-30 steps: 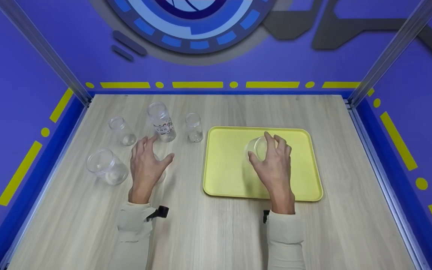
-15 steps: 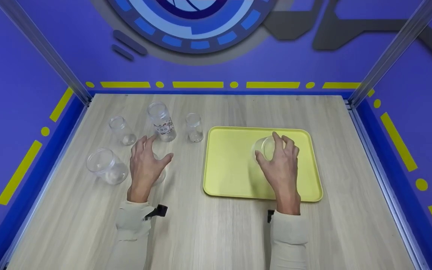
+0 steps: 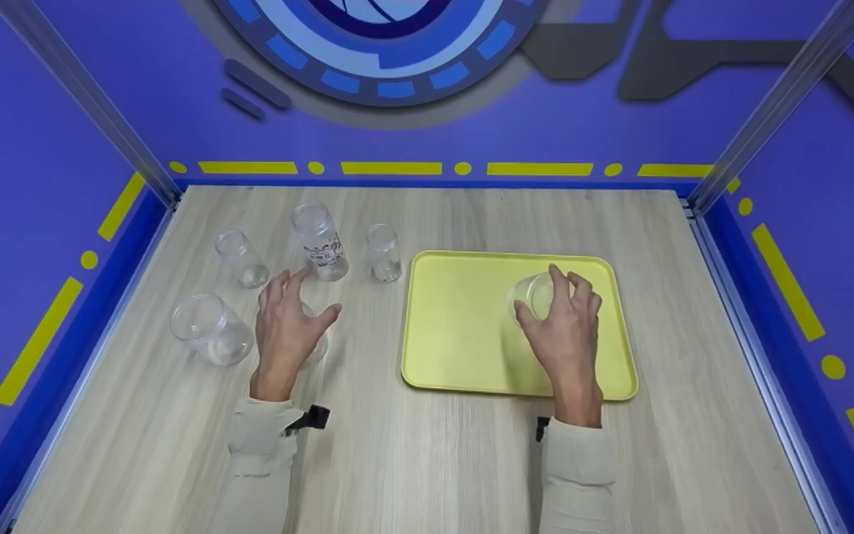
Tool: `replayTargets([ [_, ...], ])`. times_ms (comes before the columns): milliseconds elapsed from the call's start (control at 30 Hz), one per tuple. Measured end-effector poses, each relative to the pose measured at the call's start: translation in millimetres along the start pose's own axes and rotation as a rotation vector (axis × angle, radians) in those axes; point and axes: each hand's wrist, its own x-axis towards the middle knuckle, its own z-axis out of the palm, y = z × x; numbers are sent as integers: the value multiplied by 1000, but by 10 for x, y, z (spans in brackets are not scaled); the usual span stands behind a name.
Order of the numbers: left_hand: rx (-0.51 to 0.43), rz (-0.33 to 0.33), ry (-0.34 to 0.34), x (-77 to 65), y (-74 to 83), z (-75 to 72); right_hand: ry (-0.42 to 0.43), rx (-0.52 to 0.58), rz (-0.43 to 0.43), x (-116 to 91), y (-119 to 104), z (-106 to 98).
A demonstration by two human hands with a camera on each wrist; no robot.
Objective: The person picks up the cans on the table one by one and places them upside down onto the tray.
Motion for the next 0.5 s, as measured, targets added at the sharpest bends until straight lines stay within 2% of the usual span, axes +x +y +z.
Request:
replayTargets([
  [267, 1, 2, 3, -1, -18, -15, -4, -28, 21, 17, 64, -48],
  [500, -10, -22, -10, 19, -48, -31, -12, -39, 31, 15, 114, -100],
])
